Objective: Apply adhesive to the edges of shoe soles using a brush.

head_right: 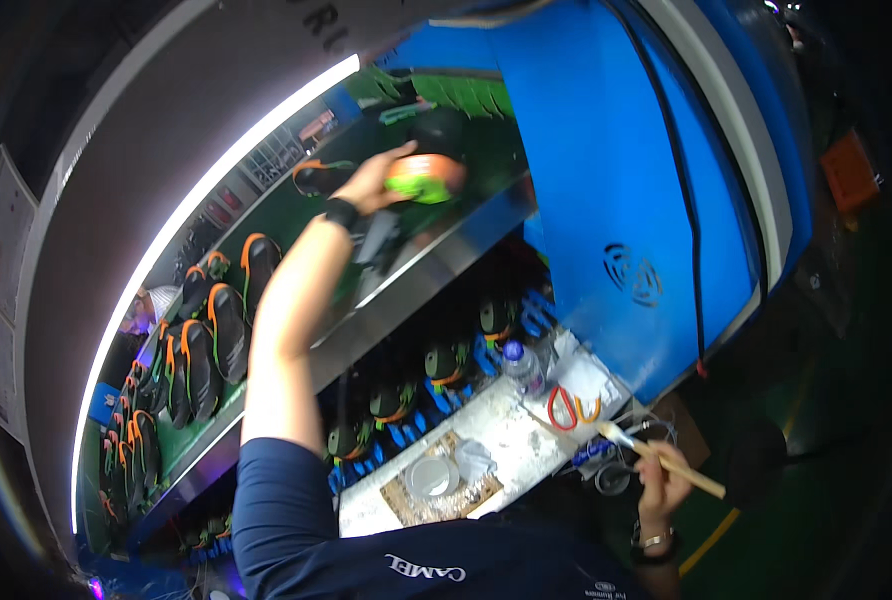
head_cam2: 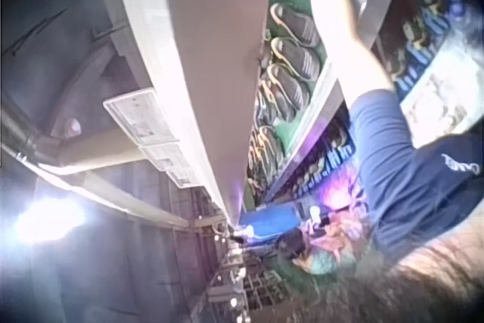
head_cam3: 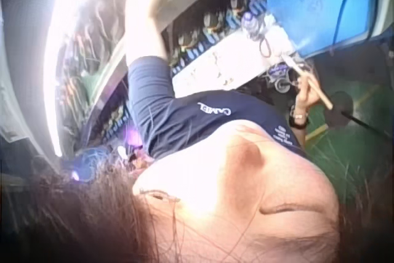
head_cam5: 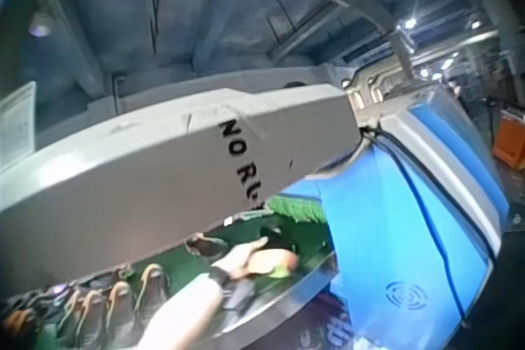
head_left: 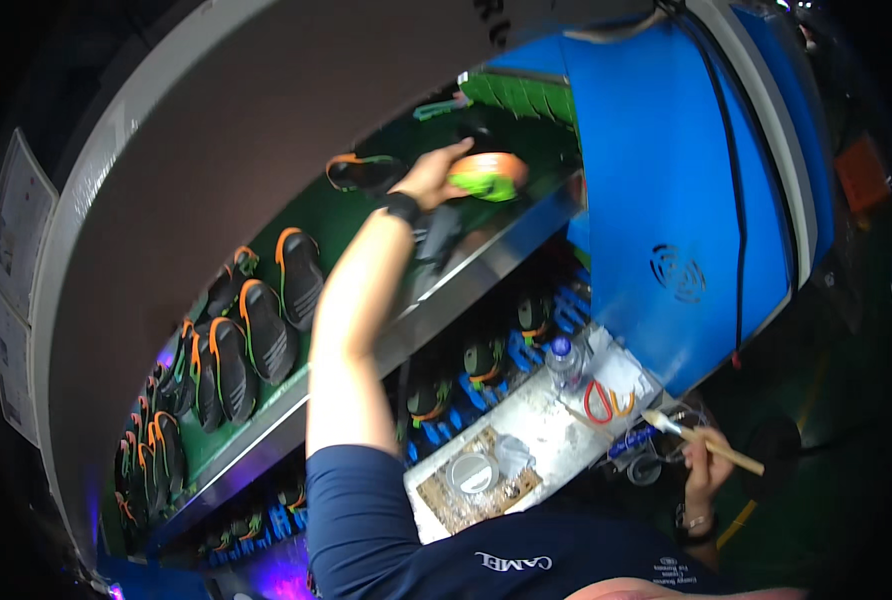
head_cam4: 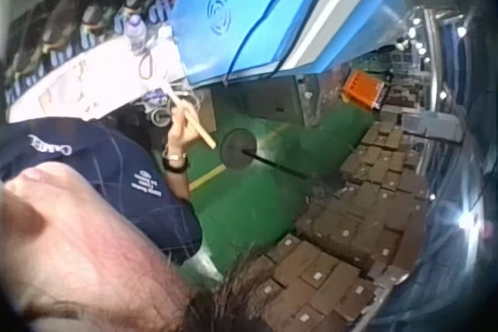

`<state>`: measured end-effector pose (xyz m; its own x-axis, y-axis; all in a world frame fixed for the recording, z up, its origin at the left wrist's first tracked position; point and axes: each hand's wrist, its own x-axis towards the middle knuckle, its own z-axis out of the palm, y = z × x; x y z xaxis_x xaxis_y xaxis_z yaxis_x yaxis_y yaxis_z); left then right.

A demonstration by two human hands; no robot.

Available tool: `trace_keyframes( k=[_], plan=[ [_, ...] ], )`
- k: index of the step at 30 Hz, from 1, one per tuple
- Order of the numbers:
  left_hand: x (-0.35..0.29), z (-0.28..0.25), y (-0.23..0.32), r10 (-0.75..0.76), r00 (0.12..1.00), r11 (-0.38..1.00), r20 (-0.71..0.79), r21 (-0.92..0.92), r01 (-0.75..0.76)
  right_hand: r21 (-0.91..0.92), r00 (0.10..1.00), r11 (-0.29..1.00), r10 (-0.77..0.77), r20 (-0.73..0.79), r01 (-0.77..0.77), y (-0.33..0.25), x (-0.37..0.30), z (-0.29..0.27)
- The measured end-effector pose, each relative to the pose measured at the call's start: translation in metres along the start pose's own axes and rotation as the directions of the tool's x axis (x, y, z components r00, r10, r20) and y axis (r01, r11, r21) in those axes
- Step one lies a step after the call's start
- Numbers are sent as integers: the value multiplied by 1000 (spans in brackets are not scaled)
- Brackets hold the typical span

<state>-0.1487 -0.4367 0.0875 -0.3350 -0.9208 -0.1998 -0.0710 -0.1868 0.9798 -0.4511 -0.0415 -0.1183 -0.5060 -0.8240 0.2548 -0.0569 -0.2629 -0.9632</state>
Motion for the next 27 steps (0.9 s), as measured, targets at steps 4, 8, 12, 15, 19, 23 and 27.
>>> trace_keyframes(
  k=[4, 8, 12, 15, 19, 23, 27],
  plan=[
    [85, 37, 2, 61, 927, 988, -371, 156, -3, -47, 994, 999, -22, -106, 17, 8, 1, -19],
    [91, -49, 11, 500, 676, 448, -541, 830, 333, -37, 994, 999, 19, -111, -23, 16, 18, -11],
    [105, -131, -22, 466, 629, 457, -622, 778, 431, -28, 996, 999, 39, -81, -42, 22, 32, 0],
    [94, -263, -35, 595, 687, 56, -416, 875, 481, 86, 999, 996, 35, -3, -34, 28, 35, 5],
    [118, -173, -24, 192, 781, 602, -594, 700, 384, -39, 994, 997, 69, -84, -72, 24, 31, 4],
    [24, -168, 11, 54, 749, 960, -661, 239, 142, 66, 998, 996, 63, 26, -64, 26, 35, 16],
    [-65, -83, 24, 651, 716, -92, -254, 909, 407, 141, 985, 984, 90, 145, -111, 29, 49, 40]
  ],
)
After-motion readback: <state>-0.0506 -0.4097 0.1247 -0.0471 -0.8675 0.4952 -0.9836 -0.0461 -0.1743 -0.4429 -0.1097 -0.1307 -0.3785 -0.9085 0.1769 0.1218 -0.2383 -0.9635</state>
